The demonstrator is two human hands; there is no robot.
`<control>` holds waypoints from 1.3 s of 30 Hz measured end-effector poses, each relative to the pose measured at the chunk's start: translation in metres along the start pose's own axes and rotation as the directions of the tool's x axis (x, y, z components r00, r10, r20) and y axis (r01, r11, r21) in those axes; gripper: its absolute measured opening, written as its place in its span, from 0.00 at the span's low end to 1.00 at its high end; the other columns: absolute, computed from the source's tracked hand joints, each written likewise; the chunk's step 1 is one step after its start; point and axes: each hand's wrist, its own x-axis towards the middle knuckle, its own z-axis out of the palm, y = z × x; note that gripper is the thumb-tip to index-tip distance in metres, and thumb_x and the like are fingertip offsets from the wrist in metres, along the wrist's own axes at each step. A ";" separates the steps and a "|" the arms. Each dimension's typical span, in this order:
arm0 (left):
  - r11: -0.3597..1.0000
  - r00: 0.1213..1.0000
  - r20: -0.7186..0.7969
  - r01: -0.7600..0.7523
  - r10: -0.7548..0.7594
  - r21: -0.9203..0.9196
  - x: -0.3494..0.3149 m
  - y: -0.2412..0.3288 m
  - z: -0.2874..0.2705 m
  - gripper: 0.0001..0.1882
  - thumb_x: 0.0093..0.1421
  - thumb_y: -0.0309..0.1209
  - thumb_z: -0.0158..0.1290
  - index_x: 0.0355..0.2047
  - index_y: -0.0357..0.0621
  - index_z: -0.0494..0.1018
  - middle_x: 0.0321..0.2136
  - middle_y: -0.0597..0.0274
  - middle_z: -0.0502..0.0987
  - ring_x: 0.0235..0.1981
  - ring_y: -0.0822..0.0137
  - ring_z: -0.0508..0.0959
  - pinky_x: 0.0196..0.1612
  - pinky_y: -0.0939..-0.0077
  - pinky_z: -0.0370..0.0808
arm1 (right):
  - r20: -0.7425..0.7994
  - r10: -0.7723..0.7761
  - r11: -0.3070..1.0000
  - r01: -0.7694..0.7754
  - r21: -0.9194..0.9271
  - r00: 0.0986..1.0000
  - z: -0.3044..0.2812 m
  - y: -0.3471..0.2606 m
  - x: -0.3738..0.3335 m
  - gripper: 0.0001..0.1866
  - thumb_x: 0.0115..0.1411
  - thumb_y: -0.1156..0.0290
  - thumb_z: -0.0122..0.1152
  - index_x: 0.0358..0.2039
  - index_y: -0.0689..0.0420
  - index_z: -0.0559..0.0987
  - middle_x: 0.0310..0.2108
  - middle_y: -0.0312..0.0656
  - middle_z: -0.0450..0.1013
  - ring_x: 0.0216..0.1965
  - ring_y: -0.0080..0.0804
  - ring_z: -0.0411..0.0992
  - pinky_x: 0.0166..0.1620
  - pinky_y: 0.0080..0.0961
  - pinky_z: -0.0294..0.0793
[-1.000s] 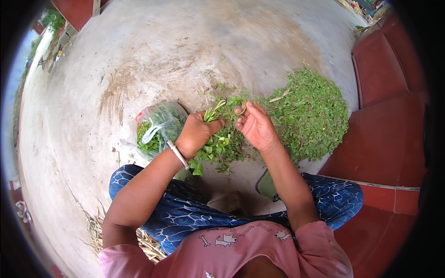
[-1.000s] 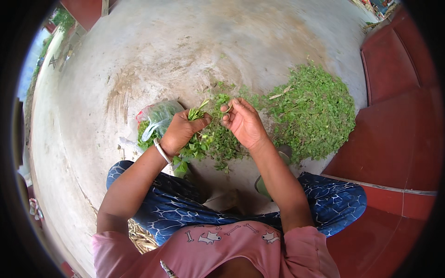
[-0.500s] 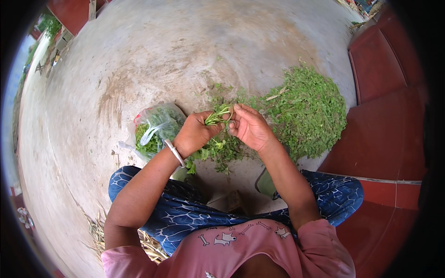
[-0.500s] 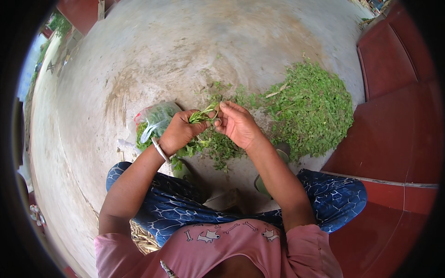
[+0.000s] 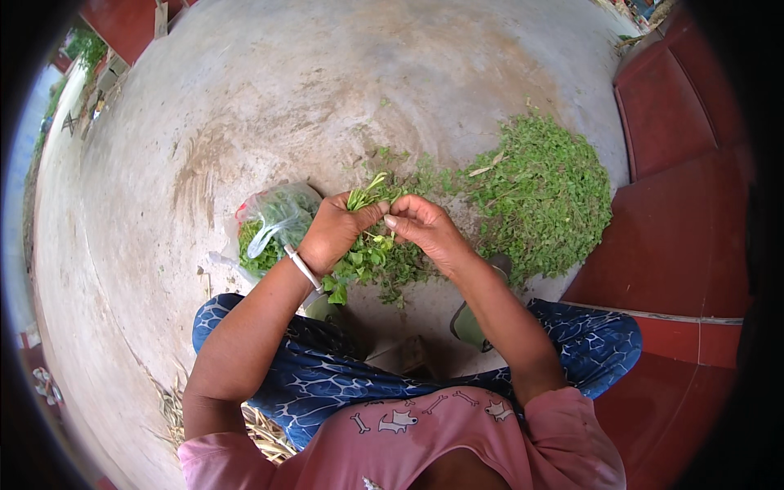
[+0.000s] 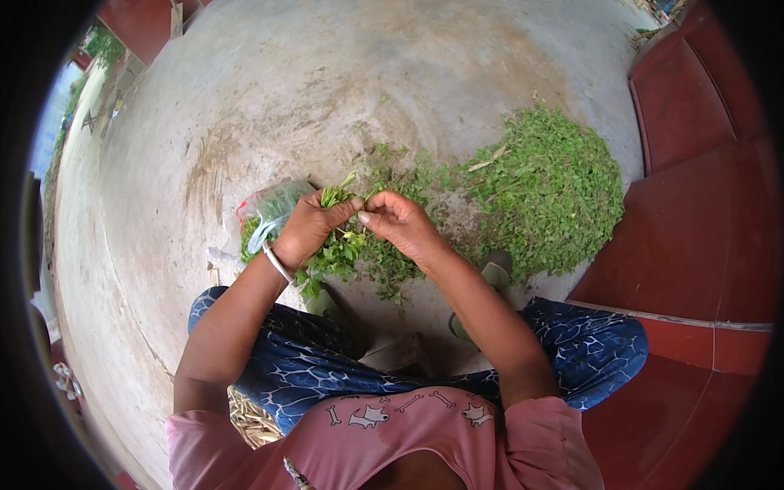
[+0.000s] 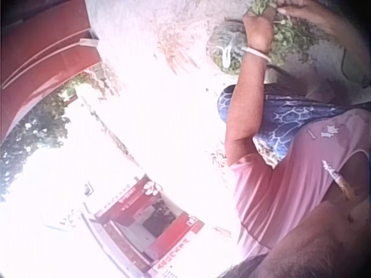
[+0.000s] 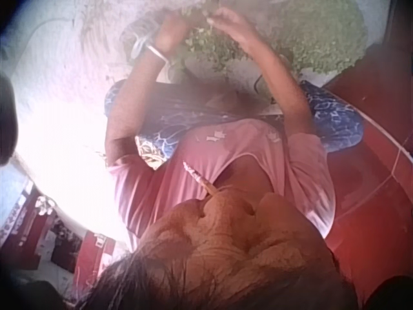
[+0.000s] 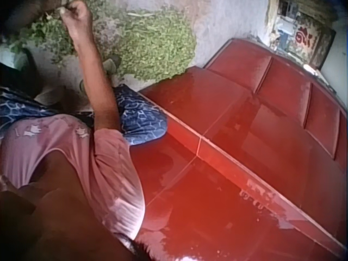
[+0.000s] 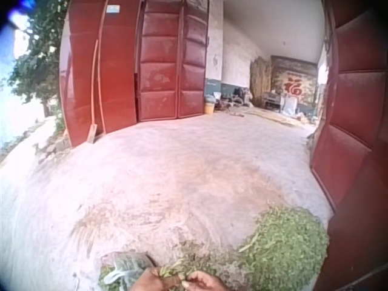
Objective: The person sits on the floor and repeatedly picks up green leafy vegetable stems, strips the leaves by hand, and drops the leaves onto a growing pile on the floor. The stems are held in the left hand while the right hand removes the leaves.
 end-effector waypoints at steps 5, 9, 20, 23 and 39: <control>0.998 1.000 -0.022 -0.014 0.016 0.065 -0.001 -0.002 -0.001 0.09 0.58 0.32 0.55 0.33 0.38 0.75 0.24 0.72 0.75 0.24 0.81 0.69 0.27 0.83 0.67 | 0.016 -0.042 0.996 0.043 -0.081 0.999 -0.003 -0.002 0.000 0.05 0.56 0.72 0.58 0.29 0.58 0.72 0.25 0.28 0.66 0.26 0.12 0.62 0.30 0.14 0.64; 0.976 0.994 -0.106 -0.004 0.028 0.219 -0.001 0.002 -0.003 0.09 0.57 0.32 0.55 0.31 0.37 0.75 0.21 0.73 0.72 0.21 0.82 0.66 0.24 0.82 0.64 | -0.004 -0.012 0.969 0.011 -0.246 1.000 -0.016 -0.020 -0.001 0.02 0.55 0.76 0.55 0.29 0.59 0.71 0.24 0.30 0.68 0.25 0.14 0.65 0.29 0.15 0.65; 0.944 0.989 -0.119 -0.047 0.090 0.327 -0.001 -0.001 0.002 0.10 0.57 0.32 0.55 0.27 0.36 0.73 0.16 0.75 0.66 0.19 0.81 0.61 0.21 0.80 0.60 | 0.012 0.021 0.903 -0.014 -0.429 1.000 -0.045 -0.057 -0.009 0.08 0.52 0.79 0.52 0.35 0.61 0.72 0.23 0.32 0.69 0.23 0.17 0.65 0.29 0.18 0.67; 0.932 0.986 -0.133 -0.049 0.103 0.359 0.001 -0.006 -0.002 0.09 0.56 0.32 0.54 0.28 0.36 0.74 0.15 0.72 0.67 0.18 0.80 0.62 0.22 0.78 0.62 | 0.014 0.046 0.919 -0.037 -0.392 0.999 -0.050 -0.071 -0.011 0.09 0.51 0.79 0.52 0.35 0.61 0.72 0.23 0.32 0.69 0.24 0.17 0.66 0.29 0.18 0.67; 0.922 0.967 0.038 -0.251 0.252 0.295 -0.003 0.008 0.009 0.11 0.55 0.28 0.57 0.37 0.37 0.74 0.27 0.70 0.75 0.28 0.81 0.69 0.32 0.85 0.68 | 0.016 0.171 0.886 -0.146 -0.440 0.985 -0.056 -0.083 -0.026 0.09 0.54 0.72 0.52 0.36 0.56 0.75 0.25 0.28 0.70 0.23 0.14 0.67 0.25 0.12 0.62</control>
